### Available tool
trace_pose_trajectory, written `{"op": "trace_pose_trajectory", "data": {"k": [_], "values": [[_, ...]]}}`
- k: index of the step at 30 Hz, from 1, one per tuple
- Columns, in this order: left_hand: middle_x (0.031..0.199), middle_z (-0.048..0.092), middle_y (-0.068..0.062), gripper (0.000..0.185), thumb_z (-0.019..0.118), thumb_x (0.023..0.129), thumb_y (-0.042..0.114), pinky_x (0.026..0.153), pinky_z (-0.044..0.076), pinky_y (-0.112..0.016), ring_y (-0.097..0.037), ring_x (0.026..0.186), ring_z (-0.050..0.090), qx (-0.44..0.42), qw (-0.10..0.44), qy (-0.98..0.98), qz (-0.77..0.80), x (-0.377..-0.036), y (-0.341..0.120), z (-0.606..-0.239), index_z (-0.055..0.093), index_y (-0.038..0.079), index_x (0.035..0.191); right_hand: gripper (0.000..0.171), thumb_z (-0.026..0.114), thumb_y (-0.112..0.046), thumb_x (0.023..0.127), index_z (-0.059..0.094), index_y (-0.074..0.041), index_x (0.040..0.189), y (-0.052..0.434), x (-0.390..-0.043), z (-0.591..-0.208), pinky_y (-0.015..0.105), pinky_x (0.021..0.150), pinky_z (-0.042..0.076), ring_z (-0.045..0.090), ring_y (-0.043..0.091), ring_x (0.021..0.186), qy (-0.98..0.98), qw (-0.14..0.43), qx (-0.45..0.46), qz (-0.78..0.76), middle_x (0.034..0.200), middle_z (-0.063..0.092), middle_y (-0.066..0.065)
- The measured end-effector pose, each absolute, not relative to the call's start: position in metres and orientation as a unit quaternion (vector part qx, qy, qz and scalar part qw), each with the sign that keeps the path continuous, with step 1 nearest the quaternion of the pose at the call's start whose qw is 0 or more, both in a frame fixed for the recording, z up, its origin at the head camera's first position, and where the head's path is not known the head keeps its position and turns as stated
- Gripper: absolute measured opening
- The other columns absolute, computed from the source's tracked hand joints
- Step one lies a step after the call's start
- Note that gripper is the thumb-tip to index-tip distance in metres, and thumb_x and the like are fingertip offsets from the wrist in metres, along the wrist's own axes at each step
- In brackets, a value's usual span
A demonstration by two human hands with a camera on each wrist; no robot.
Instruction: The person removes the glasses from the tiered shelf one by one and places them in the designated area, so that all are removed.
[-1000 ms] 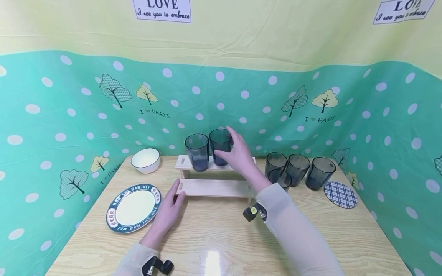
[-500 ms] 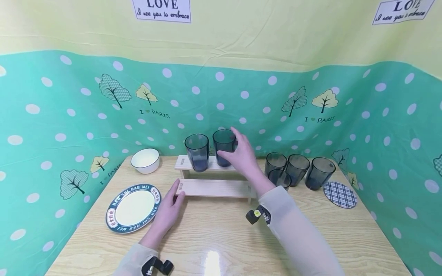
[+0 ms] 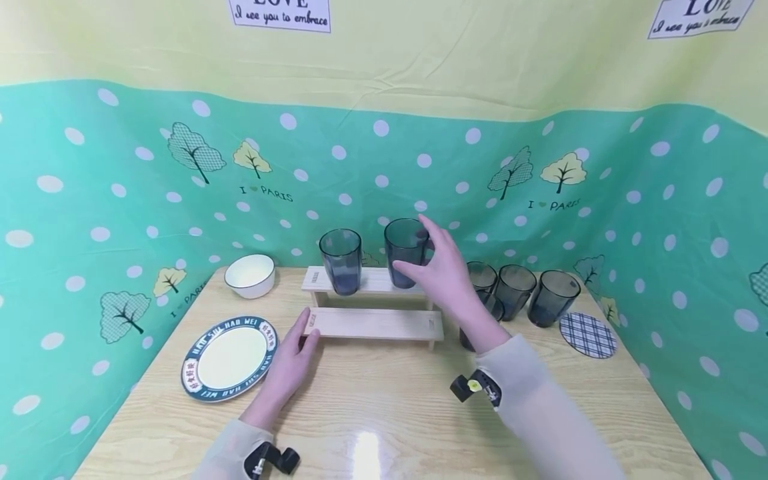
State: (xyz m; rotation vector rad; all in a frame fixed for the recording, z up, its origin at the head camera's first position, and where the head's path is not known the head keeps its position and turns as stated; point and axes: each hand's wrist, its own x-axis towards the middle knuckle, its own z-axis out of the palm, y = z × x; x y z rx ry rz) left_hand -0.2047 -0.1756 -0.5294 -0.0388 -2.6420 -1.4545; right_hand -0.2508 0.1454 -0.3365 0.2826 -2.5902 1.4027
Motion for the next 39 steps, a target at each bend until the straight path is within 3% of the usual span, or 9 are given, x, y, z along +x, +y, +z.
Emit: {"op": "trace_pose_trajectory", "data": {"k": [13,18,24,26,33,39], "values": [[0.179,0.029,-0.016,0.070,0.051,0.118,0.041,0.134,0.022,-0.057,-0.039,0.164,0.028,-0.016,0.067,-0.873,-0.483,-0.206,-0.176,-0.531,0.026,0.013,0.177,0.102,0.091,-0.043,0.094,0.030,-0.037,0.176,0.186,-0.218,-0.327,0.061,0.101,0.057,0.049,0.041,0.148,-0.886,0.089,0.096,0.444,0.160,0.052,0.008],[0.179,0.030,-0.018,0.070,0.051,0.118,0.041,0.134,0.023,-0.058,-0.041,0.164,0.029,-0.015,0.070,-0.872,-0.484,-0.205,-0.176,-0.531,0.026,0.012,0.176,0.104,0.091,-0.043,0.094,0.028,-0.037,0.176,0.199,-0.206,-0.322,0.055,0.102,0.058,0.052,0.037,0.147,-0.882,0.086,0.096,0.454,0.158,0.053,0.005],[0.179,0.029,-0.018,0.070,0.051,0.118,0.040,0.135,0.022,-0.057,-0.040,0.164,0.028,-0.017,0.067,-0.872,-0.484,-0.205,-0.175,-0.531,0.025,0.012,0.177,0.107,0.092,-0.045,0.093,0.025,-0.036,0.177,0.215,-0.193,-0.317,0.058,0.107,0.054,0.052,0.038,0.148,-0.887,0.094,0.087,0.444,0.161,0.053,0.006],[0.179,0.029,-0.017,0.070,0.051,0.118,0.040,0.135,0.022,-0.057,-0.039,0.164,0.028,-0.014,0.066,-0.872,-0.484,-0.205,-0.175,-0.532,0.025,0.012,0.177,0.107,0.092,-0.045,0.093,0.025,-0.036,0.177,0.220,-0.190,-0.316,0.052,0.101,0.056,0.055,0.037,0.144,-0.891,0.100,0.083,0.435,0.160,0.054,0.006],[0.179,0.028,-0.018,0.069,0.051,0.118,0.040,0.134,0.022,-0.058,-0.040,0.164,0.027,-0.012,0.063,-0.873,-0.483,-0.205,-0.175,-0.530,0.025,0.012,0.177,0.106,0.092,-0.041,0.093,0.026,-0.038,0.176,0.241,-0.178,-0.312,0.011,0.084,0.055,0.060,0.034,0.140,-0.890,0.114,0.068,0.435,0.158,0.054,0.005],[0.179,0.028,-0.017,0.070,0.051,0.118,0.039,0.134,0.022,-0.057,-0.040,0.164,0.027,-0.013,0.060,-0.874,-0.481,-0.205,-0.175,-0.530,0.024,0.013,0.177,0.108,0.090,-0.045,0.094,0.022,-0.040,0.177,0.257,-0.167,-0.308,0.010,0.083,0.053,0.060,0.037,0.140,-0.901,0.114,0.045,0.417,0.160,0.052,0.007]]}}
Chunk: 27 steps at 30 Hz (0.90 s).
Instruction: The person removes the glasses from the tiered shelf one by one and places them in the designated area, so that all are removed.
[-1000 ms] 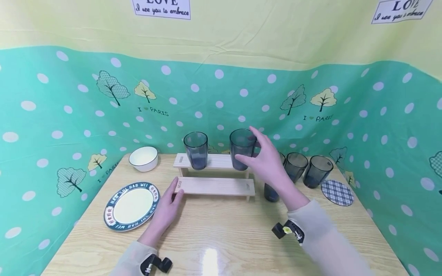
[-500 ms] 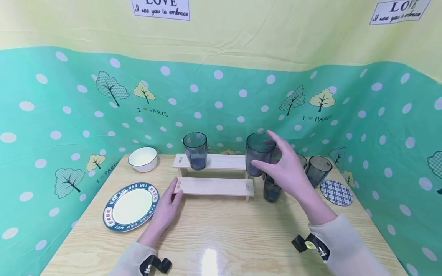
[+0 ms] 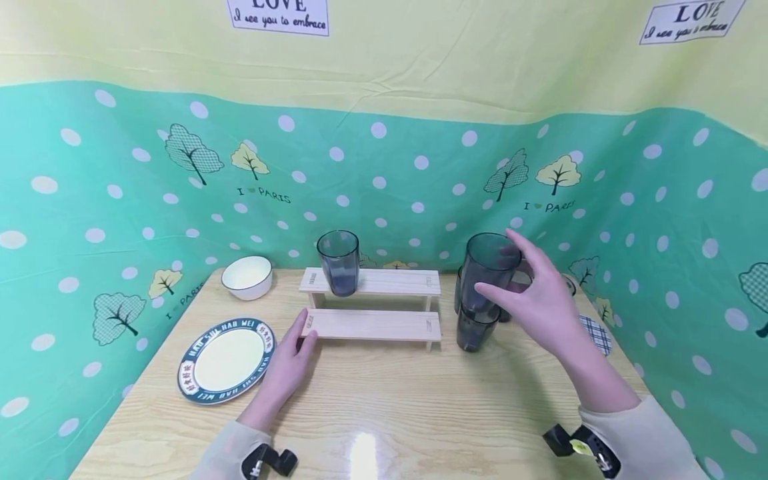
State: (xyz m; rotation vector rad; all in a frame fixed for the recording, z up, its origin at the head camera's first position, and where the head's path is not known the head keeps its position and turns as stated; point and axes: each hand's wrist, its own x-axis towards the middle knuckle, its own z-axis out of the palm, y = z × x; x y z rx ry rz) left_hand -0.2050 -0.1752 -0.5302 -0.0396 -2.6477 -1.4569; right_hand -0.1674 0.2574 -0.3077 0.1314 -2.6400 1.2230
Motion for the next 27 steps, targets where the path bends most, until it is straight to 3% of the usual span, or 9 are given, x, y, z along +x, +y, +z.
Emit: {"op": "trace_pose_trajectory", "data": {"k": [6,11,14,17,19,22,24,27], "values": [[0.180,0.028,-0.017,0.069,0.050,0.119,0.039,0.135,0.021,-0.057,-0.039,0.165,0.027,-0.013,0.058,-0.873,-0.483,-0.206,-0.175,-0.532,0.024,0.013,0.177,0.107,0.089,-0.047,0.095,0.021,-0.039,0.177,0.279,-0.162,-0.310,0.013,0.077,0.049,0.055,0.038,0.144,-0.911,0.123,0.025,0.392,0.161,0.052,0.006],[0.180,0.028,-0.016,0.069,0.050,0.119,0.040,0.135,0.021,-0.056,-0.039,0.165,0.027,-0.013,0.058,-0.874,-0.482,-0.205,-0.175,-0.532,0.024,0.013,0.177,0.107,0.089,-0.047,0.095,0.021,-0.040,0.177,0.298,-0.158,-0.315,0.009,0.083,0.044,0.057,0.017,0.137,-0.916,0.133,0.012,0.379,0.158,0.054,0.004],[0.180,0.028,-0.016,0.070,0.049,0.119,0.042,0.135,0.021,-0.056,-0.039,0.165,0.027,-0.011,0.059,-0.874,-0.483,-0.206,-0.175,-0.532,0.024,0.014,0.177,0.108,0.089,-0.049,0.095,0.018,-0.044,0.176,0.307,-0.156,-0.317,0.010,0.084,0.042,0.055,0.018,0.139,-0.916,0.127,-0.001,0.379,0.159,0.052,0.003],[0.180,0.028,-0.016,0.070,0.049,0.119,0.043,0.135,0.021,-0.056,-0.039,0.165,0.027,-0.009,0.058,-0.874,-0.482,-0.206,-0.176,-0.532,0.024,0.015,0.177,0.110,0.087,-0.052,0.095,0.013,-0.047,0.176,0.314,-0.154,-0.318,0.024,0.096,0.047,0.049,0.036,0.149,-0.918,0.114,-0.014,0.379,0.162,0.049,0.008],[0.180,0.028,-0.016,0.070,0.050,0.118,0.042,0.135,0.021,-0.056,-0.039,0.165,0.027,-0.009,0.056,-0.874,-0.482,-0.206,-0.176,-0.532,0.023,0.015,0.177,0.113,0.087,-0.052,0.095,0.010,-0.045,0.177,0.319,-0.153,-0.320,0.046,0.109,0.050,0.044,0.049,0.151,-0.918,0.105,-0.018,0.382,0.167,0.045,0.015],[0.179,0.028,-0.017,0.070,0.050,0.118,0.042,0.135,0.021,-0.057,-0.039,0.165,0.027,-0.008,0.055,-0.875,-0.482,-0.205,-0.176,-0.531,0.023,0.015,0.178,0.117,0.086,-0.053,0.095,0.005,-0.039,0.178,0.325,-0.152,-0.324,0.081,0.109,0.040,0.036,0.059,0.153,-0.918,0.094,-0.023,0.385,0.177,0.030,0.022],[0.179,0.028,-0.017,0.070,0.050,0.118,0.041,0.135,0.021,-0.057,-0.040,0.164,0.027,-0.009,0.054,-0.874,-0.482,-0.205,-0.176,-0.531,0.023,0.014,0.177,0.119,0.086,-0.052,0.096,0.004,-0.035,0.179,0.329,-0.153,-0.327,0.087,0.107,0.036,0.032,0.063,0.153,-0.918,0.089,-0.024,0.386,0.181,0.018,0.023],[0.179,0.028,-0.017,0.070,0.050,0.118,0.040,0.135,0.021,-0.057,-0.039,0.165,0.027,-0.009,0.054,-0.874,-0.483,-0.205,-0.175,-0.531,0.023,0.014,0.177,0.119,0.086,-0.051,0.096,0.003,-0.032,0.179,0.334,-0.154,-0.335,0.087,0.102,0.040,0.030,0.066,0.152,-0.920,0.081,-0.027,0.383,0.183,0.005,0.022]]}}
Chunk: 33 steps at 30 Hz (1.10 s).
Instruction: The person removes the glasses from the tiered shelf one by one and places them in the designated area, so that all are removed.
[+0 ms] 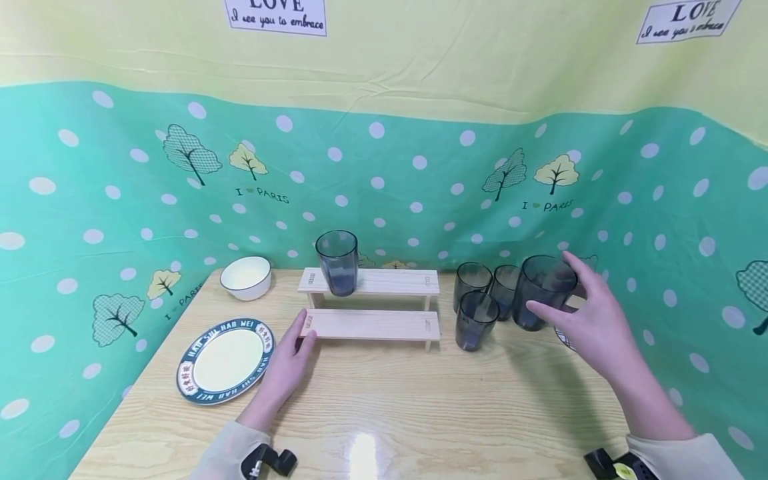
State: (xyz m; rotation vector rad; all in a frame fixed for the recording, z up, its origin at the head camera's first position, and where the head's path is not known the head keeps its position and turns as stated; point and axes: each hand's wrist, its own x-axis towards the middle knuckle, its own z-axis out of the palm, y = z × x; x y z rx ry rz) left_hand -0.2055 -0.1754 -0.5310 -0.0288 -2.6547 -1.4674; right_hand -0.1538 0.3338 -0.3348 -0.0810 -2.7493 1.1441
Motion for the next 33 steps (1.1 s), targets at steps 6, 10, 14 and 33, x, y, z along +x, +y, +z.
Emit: {"op": "trace_pose_trajectory", "data": {"k": [6,10,14,33], "values": [[0.180,0.027,-0.016,0.071,0.050,0.118,0.041,0.135,0.021,-0.057,-0.039,0.165,0.026,-0.011,0.053,-0.875,-0.482,-0.206,-0.175,-0.531,0.023,0.014,0.177,0.119,0.086,-0.050,0.097,0.003,-0.026,0.180,0.342,-0.157,-0.355,0.058,0.093,0.060,0.039,0.070,0.144,-0.922,0.071,-0.028,0.381,0.180,0.007,0.032],[0.180,0.028,-0.016,0.071,0.051,0.118,0.041,0.135,0.021,-0.056,-0.038,0.165,0.027,-0.013,0.059,-0.874,-0.483,-0.206,-0.175,-0.531,0.024,0.013,0.177,0.117,0.085,-0.048,0.098,0.004,-0.023,0.180,0.346,-0.161,-0.371,0.054,0.092,0.060,0.040,0.070,0.141,-0.918,0.074,-0.027,0.388,0.177,0.011,0.037],[0.180,0.028,-0.016,0.070,0.051,0.118,0.041,0.135,0.021,-0.056,-0.038,0.165,0.027,-0.013,0.060,-0.873,-0.484,-0.206,-0.176,-0.531,0.024,0.013,0.177,0.115,0.083,-0.049,0.100,0.006,-0.020,0.179,0.347,-0.164,-0.386,0.084,0.102,0.043,0.030,0.071,0.147,-0.919,0.082,-0.039,0.385,0.176,0.010,0.040],[0.180,0.027,-0.016,0.070,0.051,0.118,0.041,0.135,0.021,-0.056,-0.038,0.165,0.026,-0.014,0.061,-0.872,-0.485,-0.206,-0.176,-0.531,0.024,0.013,0.177,0.114,0.087,-0.041,0.099,0.012,-0.007,0.177,0.344,-0.178,-0.434,0.091,0.109,0.029,0.024,0.072,0.149,-0.917,0.096,-0.055,0.383,0.172,0.014,0.045]]}}
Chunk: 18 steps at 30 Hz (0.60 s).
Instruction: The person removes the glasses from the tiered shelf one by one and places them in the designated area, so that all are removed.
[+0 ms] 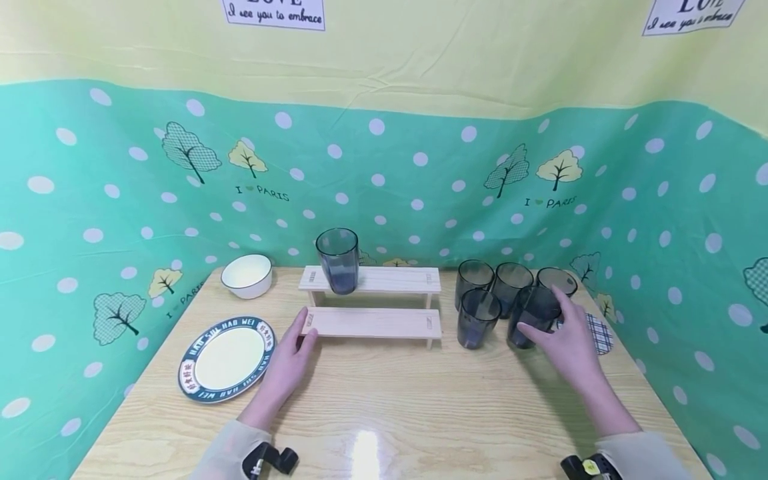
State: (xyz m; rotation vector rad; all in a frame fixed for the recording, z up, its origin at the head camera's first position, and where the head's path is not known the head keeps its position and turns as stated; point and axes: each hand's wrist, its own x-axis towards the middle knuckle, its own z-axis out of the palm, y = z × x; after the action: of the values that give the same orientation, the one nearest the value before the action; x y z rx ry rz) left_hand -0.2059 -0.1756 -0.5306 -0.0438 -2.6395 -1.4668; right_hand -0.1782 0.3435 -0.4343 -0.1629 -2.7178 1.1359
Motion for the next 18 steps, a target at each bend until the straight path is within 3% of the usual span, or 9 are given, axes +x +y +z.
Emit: {"op": "trace_pose_trajectory", "data": {"k": [6,18], "values": [[0.180,0.028,-0.015,0.070,0.051,0.118,0.040,0.135,0.021,-0.056,-0.038,0.165,0.026,-0.014,0.063,-0.875,-0.480,-0.207,-0.175,-0.530,0.025,0.012,0.177,0.113,0.086,-0.045,0.099,0.013,-0.007,0.177,0.342,-0.183,-0.443,0.087,0.105,0.038,0.034,0.071,0.141,-0.922,0.087,-0.055,0.373,0.165,0.023,0.049],[0.180,0.028,-0.015,0.069,0.051,0.118,0.038,0.135,0.020,-0.056,-0.038,0.165,0.026,-0.011,0.059,-0.875,-0.480,-0.206,-0.175,-0.528,0.025,0.012,0.177,0.114,0.086,-0.043,0.099,0.010,-0.010,0.178,0.337,-0.189,-0.452,0.087,0.107,0.037,0.032,0.073,0.143,-0.915,0.071,-0.056,0.393,0.168,0.017,0.048]]}}
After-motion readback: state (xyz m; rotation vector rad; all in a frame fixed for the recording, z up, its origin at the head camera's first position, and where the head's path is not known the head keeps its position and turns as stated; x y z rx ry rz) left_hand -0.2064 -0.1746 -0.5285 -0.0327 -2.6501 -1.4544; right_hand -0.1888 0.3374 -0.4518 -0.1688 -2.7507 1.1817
